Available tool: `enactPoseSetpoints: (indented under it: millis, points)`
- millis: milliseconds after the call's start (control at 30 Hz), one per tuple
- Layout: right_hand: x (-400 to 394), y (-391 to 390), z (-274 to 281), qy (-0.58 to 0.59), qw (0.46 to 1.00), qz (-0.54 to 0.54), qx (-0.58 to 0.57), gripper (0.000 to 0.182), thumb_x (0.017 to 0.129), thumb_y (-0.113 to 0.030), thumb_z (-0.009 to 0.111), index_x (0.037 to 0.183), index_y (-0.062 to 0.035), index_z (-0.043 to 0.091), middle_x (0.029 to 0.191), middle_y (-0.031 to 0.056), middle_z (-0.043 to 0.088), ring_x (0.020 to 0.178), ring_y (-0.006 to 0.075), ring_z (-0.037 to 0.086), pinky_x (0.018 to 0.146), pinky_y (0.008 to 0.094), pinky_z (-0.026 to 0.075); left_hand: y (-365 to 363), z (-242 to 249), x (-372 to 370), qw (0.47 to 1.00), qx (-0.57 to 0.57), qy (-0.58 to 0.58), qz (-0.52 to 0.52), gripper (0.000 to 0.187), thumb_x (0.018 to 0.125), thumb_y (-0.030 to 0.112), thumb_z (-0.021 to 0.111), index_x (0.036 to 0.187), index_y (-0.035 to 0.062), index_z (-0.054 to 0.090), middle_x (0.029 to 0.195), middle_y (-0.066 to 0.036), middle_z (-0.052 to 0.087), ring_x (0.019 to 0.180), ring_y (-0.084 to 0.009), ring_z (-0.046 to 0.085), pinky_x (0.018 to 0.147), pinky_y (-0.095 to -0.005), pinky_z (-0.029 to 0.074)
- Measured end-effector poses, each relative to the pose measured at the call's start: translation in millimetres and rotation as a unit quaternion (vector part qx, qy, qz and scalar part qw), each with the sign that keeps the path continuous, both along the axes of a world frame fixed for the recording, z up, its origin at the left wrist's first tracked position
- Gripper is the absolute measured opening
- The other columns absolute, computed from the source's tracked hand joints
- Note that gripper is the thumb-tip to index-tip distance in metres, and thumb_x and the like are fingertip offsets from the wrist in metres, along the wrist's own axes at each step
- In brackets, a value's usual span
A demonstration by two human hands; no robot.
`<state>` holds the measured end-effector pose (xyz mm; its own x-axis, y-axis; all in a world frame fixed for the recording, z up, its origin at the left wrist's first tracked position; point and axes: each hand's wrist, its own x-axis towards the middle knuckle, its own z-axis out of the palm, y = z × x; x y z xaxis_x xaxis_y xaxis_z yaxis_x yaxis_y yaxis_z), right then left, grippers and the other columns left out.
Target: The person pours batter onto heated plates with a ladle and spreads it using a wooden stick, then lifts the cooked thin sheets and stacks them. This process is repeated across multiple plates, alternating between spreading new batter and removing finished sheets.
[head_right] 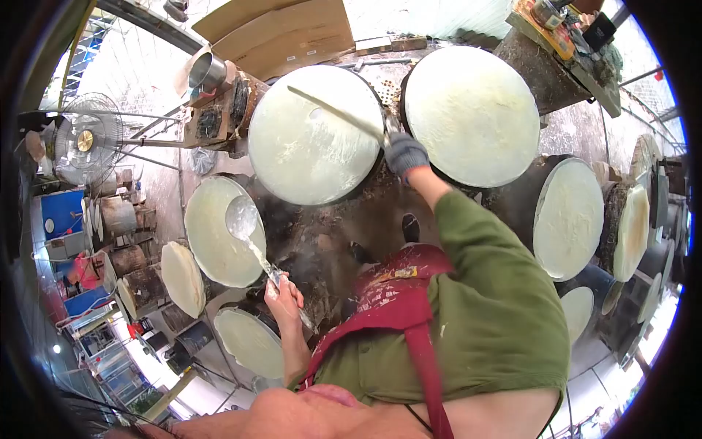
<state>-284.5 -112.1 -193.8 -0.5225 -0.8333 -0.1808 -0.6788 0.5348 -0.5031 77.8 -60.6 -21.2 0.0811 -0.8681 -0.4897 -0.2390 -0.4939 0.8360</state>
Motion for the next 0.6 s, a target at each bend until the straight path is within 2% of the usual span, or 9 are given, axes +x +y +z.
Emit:
enactPoseSetpoints:
  millis: [67, 133, 200, 300, 367, 400, 433, 500, 600]
  points:
    - [-23.9, -64.2, -16.6, 0.038, 0.999, 0.010, -0.015, 0.035, 0.089, -0.037, 0.043, 0.096, -0.0066, 0.059, 0.095, 0.0203, 0.062, 0.091, 0.0364, 0.059, 0.078, 0.0438, 0.047, 2.8, 3.2, -4.5, 1.000, 0.017, -0.008, 0.024, 0.015, 0.094, 0.011, 0.041, 0.095, -0.0022, 0.047, 0.055, 0.000, 0.036, 0.038, -0.0065, 0.032, 0.033, -0.0215, 0.029]
    - [-27.0, -115.0, 9.3, 0.107, 0.993, -0.022, -0.038, 0.026, 0.085, -0.024, 0.045, 0.091, -0.0069, 0.063, 0.088, 0.0194, 0.064, 0.084, 0.0357, 0.062, 0.074, 0.0454, 0.049, 6.6, 1.6, -3.0, 0.999, 0.025, -0.018, 0.030, 0.014, 0.094, 0.011, 0.041, 0.095, -0.0018, 0.047, 0.056, 0.000, 0.037, 0.039, -0.0065, 0.033, 0.033, -0.0210, 0.030]
    - [-23.1, -145.3, 8.3, 0.097, 0.989, 0.027, -0.108, 0.026, 0.086, -0.027, 0.046, 0.090, -0.0077, 0.062, 0.084, 0.0189, 0.064, 0.082, 0.0341, 0.062, 0.072, 0.0440, 0.049, 10.3, -3.0, 0.6, 0.999, 0.027, -0.013, 0.034, 0.015, 0.094, 0.012, 0.041, 0.095, -0.0019, 0.047, 0.057, 0.000, 0.037, 0.040, -0.0064, 0.033, 0.032, -0.0210, 0.029]
    - [14.5, -110.8, 59.5, -0.078, 0.980, 0.125, -0.133, 0.032, 0.085, -0.036, 0.053, 0.089, -0.0047, 0.060, 0.084, 0.0198, 0.063, 0.082, 0.0341, 0.061, 0.071, 0.0419, 0.049, 9.5, -3.6, -1.9, 0.999, 0.031, -0.002, 0.033, 0.015, 0.094, 0.013, 0.042, 0.095, -0.0020, 0.047, 0.058, 0.001, 0.036, 0.041, -0.0065, 0.033, 0.033, -0.0210, 0.029]
    - [27.8, -45.9, 71.1, -0.046, 0.987, 0.119, -0.097, 0.035, 0.084, -0.035, 0.057, 0.092, -0.0017, 0.060, 0.088, 0.0177, 0.064, 0.081, 0.0309, 0.062, 0.069, 0.0400, 0.049, 6.9, 1.9, -9.1, 0.998, 0.038, 0.003, 0.039, 0.015, 0.094, 0.013, 0.043, 0.095, -0.0020, 0.047, 0.058, 0.001, 0.036, 0.041, -0.0066, 0.032, 0.033, -0.0211, 0.029]
    - [29.0, -19.2, 26.2, -0.173, 0.961, 0.014, -0.215, 0.033, 0.085, -0.034, 0.058, 0.095, -0.0030, 0.061, 0.087, 0.0148, 0.064, 0.078, 0.0268, 0.062, 0.068, 0.0374, 0.049, 4.2, 3.5, -11.7, 0.999, 0.034, 0.010, 0.031, 0.016, 0.094, 0.013, 0.043, 0.094, -0.0019, 0.047, 0.058, 0.001, 0.036, 0.041, -0.0066, 0.032, 0.033, -0.0211, 0.029]
    - [28.6, 3.4, -9.2, -0.294, 0.895, -0.089, -0.323, 0.031, 0.086, -0.032, 0.059, 0.098, -0.0042, 0.061, 0.086, 0.0118, 0.064, 0.076, 0.0228, 0.063, 0.067, 0.0347, 0.049, 1.4, 4.3, -14.4, 0.999, 0.030, 0.017, 0.023, 0.016, 0.094, 0.013, 0.043, 0.094, -0.0017, 0.047, 0.058, 0.001, 0.036, 0.041, -0.0067, 0.032, 0.033, -0.0211, 0.029]
    - [18.0, 47.8, -37.9, -0.463, 0.836, -0.178, -0.235, 0.028, 0.086, -0.031, 0.060, 0.101, -0.0070, 0.062, 0.078, 0.0071, 0.062, 0.068, 0.0163, 0.059, 0.060, 0.0309, 0.048, -3.6, 2.3, -19.6, 0.999, 0.024, 0.030, 0.002, 0.016, 0.094, 0.014, 0.043, 0.093, -0.0013, 0.048, 0.058, 0.001, 0.036, 0.041, -0.0068, 0.033, 0.033, -0.0212, 0.029]
    - [14.4, 64.1, 24.5, -0.605, 0.760, -0.237, -0.012, 0.027, 0.085, -0.033, 0.062, 0.099, -0.0090, 0.062, 0.068, 0.0033, 0.057, 0.055, 0.0121, 0.051, 0.051, 0.0285, 0.045, -27.0, -13.9, -35.9, 0.998, 0.009, 0.049, -0.040, 0.014, 0.093, 0.013, 0.045, 0.091, 0.0002, 0.048, 0.056, 0.001, 0.037, 0.040, -0.0067, 0.034, 0.034, -0.0218, 0.028]
